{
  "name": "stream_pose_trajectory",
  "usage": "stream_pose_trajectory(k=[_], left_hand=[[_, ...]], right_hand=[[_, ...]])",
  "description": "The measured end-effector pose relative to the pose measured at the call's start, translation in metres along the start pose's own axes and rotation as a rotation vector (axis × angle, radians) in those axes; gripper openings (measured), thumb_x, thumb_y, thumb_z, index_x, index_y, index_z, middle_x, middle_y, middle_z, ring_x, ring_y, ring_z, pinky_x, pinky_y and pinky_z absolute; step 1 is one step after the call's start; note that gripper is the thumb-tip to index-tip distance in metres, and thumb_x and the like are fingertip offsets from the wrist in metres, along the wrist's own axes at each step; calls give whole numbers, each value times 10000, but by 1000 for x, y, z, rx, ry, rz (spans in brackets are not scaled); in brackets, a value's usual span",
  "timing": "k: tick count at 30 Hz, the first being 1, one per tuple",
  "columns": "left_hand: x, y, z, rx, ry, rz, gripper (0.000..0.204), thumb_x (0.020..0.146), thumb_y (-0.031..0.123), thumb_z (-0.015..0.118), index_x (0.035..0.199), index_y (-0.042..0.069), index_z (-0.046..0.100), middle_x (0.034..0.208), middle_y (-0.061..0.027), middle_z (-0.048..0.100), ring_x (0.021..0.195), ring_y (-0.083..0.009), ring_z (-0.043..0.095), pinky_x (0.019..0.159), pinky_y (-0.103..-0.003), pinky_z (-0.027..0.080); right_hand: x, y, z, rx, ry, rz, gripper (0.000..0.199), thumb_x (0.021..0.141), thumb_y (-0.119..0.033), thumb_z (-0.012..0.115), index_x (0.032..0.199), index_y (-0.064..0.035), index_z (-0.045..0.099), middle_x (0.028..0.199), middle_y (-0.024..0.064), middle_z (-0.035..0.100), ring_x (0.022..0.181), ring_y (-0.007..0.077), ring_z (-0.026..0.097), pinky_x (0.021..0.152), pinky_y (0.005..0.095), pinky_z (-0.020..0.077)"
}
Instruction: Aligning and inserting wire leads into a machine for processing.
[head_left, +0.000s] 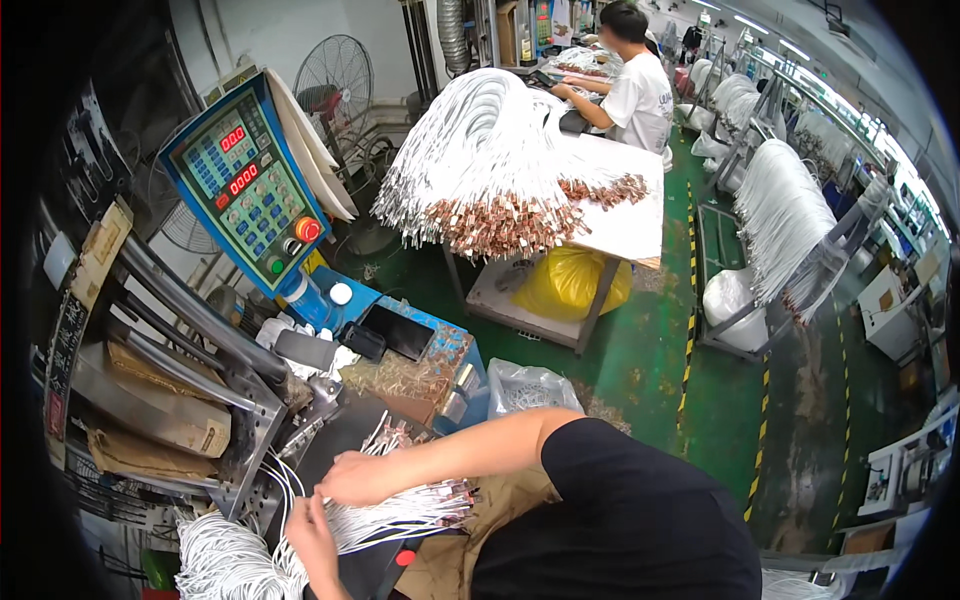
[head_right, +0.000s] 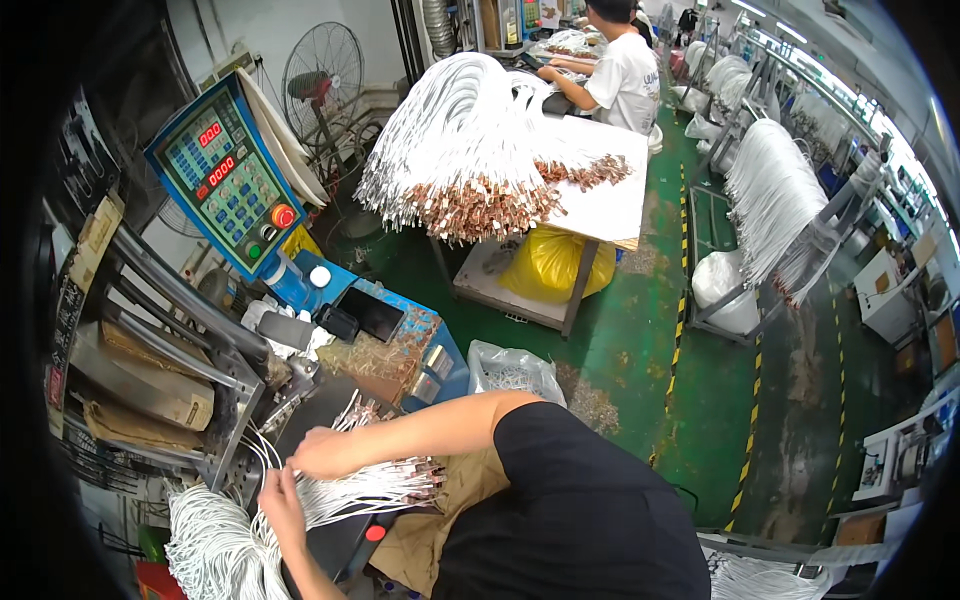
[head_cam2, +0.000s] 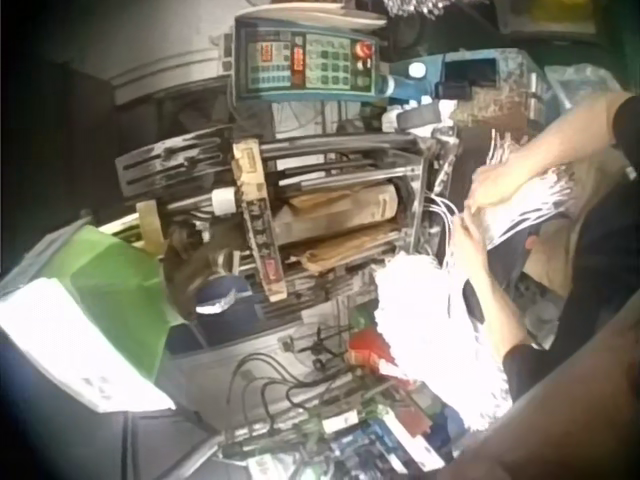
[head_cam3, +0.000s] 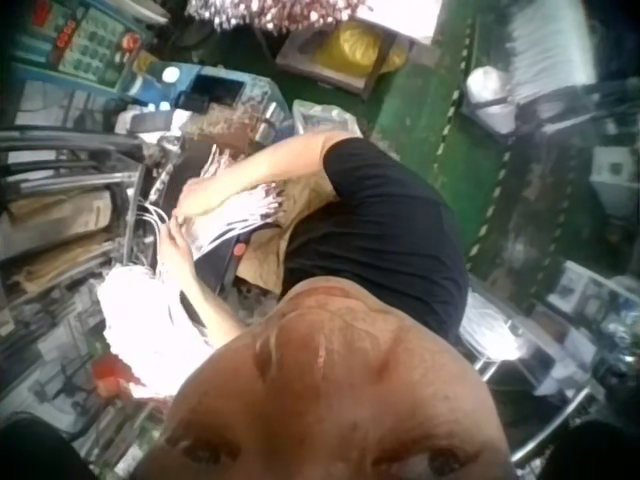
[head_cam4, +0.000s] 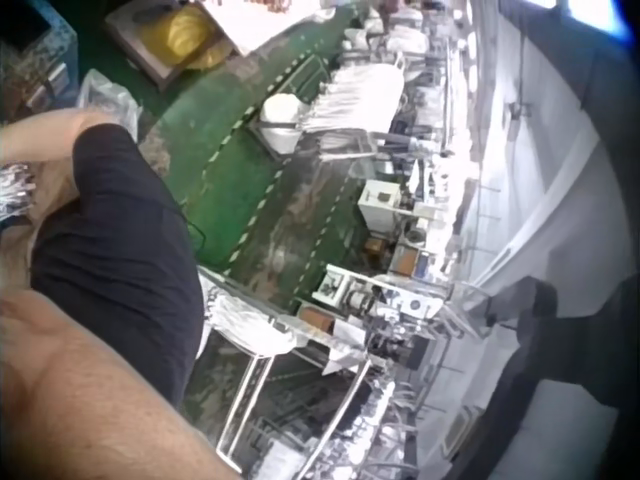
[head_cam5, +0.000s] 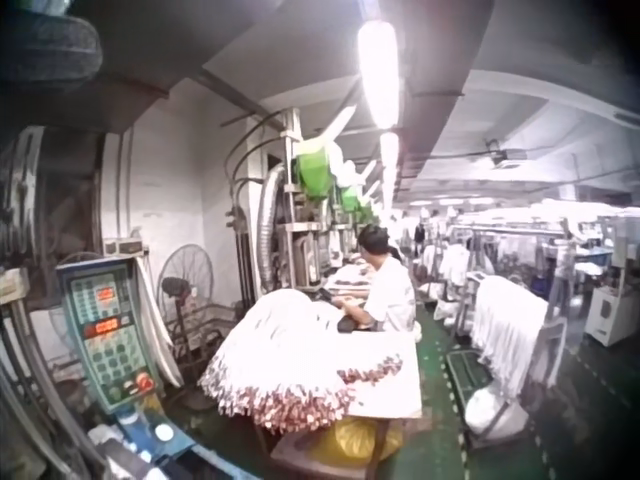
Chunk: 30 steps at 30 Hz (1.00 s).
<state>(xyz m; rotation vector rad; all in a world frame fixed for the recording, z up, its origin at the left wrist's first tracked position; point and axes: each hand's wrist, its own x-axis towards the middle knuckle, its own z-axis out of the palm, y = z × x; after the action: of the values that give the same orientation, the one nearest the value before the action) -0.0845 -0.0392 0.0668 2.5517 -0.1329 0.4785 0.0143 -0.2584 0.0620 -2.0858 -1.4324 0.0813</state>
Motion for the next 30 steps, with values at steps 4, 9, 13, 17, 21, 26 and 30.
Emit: stream_pose_trajectory(k=[4,9,13,17,21,26,30], left_hand=[[3,7,-18,6,-46,-139,283,971,185,631,801,-31,563,671,-181,540,586,-354,494,577,-454,391],[7,11,-18,213,-176,-66,225,933,175,669,845,-25,616,756,-193,600,692,-375,593,635,-456,437],[13,-3,-2,131,59,108,196,890,161,696,851,-17,624,823,-187,611,777,-389,604,692,-468,453],[16,-28,4,300,-309,-32,180,849,144,720,859,-9,625,877,-177,619,848,-398,603,737,-478,461],[13,-37,-3,188,-151,71,168,840,130,722,859,-6,625,870,-176,610,842,-383,601,734,-474,453],[1,-12,-16,156,85,-8,146,865,123,708,846,0,632,825,-176,621,763,-374,604,686,-464,446],[11,14,-32,76,-382,-84,166,946,163,638,890,7,637,757,-169,630,644,-339,593,621,-451,430]], right_hand=[[-5,4,-5,-114,67,282,283,857,-142,617,1114,-35,663,908,129,691,872,365,686,816,559,516],[-6,11,10,-200,142,5,237,802,-167,663,1005,-47,691,995,149,689,912,315,696,721,462,551],[4,21,21,-297,97,164,238,804,-171,670,1010,-53,693,965,117,675,1004,270,670,713,407,547],[4,35,33,-452,188,71,217,818,-190,671,988,-55,676,934,86,659,974,254,655,713,374,537],[3,42,45,-305,198,41,180,830,-184,651,950,-50,662,904,96,661,912,290,664,768,398,529],[2,36,26,-344,208,214,157,848,-190,629,925,-53,642,875,117,665,850,332,667,825,432,512],[-4,13,-3,-178,94,67,140,840,-180,617,907,-61,650,887,128,689,840,319,685,784,454,532]])
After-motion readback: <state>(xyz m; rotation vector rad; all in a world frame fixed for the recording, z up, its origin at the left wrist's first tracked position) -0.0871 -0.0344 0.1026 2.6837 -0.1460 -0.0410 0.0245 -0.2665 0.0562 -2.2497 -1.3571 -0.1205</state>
